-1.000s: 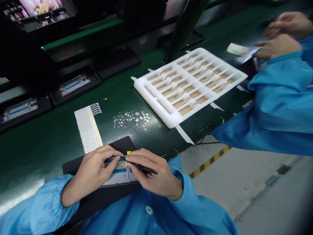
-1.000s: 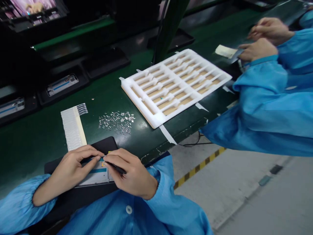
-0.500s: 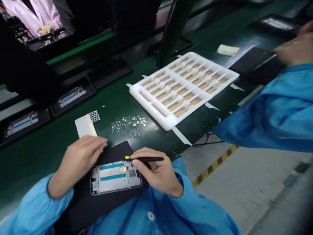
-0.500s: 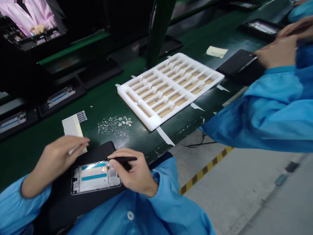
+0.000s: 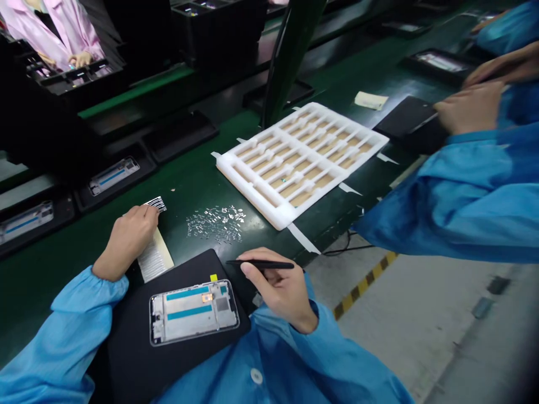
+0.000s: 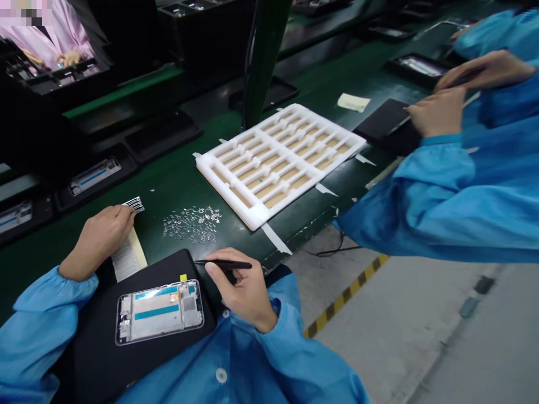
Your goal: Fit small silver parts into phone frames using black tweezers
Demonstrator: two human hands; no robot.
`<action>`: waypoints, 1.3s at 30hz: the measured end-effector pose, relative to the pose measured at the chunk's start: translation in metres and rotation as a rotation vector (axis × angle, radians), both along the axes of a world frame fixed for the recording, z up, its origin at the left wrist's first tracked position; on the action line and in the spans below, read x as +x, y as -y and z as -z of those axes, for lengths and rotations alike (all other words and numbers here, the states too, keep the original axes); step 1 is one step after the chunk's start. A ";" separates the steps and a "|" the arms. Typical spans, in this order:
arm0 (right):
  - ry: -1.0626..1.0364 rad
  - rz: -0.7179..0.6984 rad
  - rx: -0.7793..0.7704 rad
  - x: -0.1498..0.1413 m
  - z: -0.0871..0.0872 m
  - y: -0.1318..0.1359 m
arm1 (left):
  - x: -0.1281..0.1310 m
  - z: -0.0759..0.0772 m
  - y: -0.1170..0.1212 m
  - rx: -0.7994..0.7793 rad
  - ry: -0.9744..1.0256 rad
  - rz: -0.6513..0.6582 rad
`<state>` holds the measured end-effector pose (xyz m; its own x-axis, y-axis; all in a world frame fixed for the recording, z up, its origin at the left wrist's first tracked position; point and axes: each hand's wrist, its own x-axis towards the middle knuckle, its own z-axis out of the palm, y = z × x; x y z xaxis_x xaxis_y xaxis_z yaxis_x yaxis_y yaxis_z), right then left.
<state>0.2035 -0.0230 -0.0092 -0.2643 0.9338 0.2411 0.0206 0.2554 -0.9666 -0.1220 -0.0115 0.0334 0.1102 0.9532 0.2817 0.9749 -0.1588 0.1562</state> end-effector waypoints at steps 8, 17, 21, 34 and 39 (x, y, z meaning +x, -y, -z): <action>0.153 -0.178 0.334 -0.005 -0.023 0.012 | 0.045 -0.021 0.053 -0.045 -0.068 0.226; 0.504 -0.370 0.592 -0.011 -0.025 0.037 | 0.088 -0.026 0.118 0.053 -0.011 0.479; 0.558 -0.308 0.586 -0.011 -0.018 0.028 | 0.079 -0.019 0.122 0.002 0.016 0.329; 0.709 -0.289 0.641 -0.016 -0.004 0.020 | 0.065 -0.004 0.127 -0.039 -0.024 0.366; 0.791 -0.262 0.765 -0.018 -0.010 0.020 | 0.071 -0.001 0.119 0.049 -0.055 0.444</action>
<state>0.1856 -0.0429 0.0007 -0.7626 0.5057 0.4034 0.4157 0.8609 -0.2934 -0.0512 -0.1306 0.0344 0.5212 0.7959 0.3081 0.8174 -0.5693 0.0879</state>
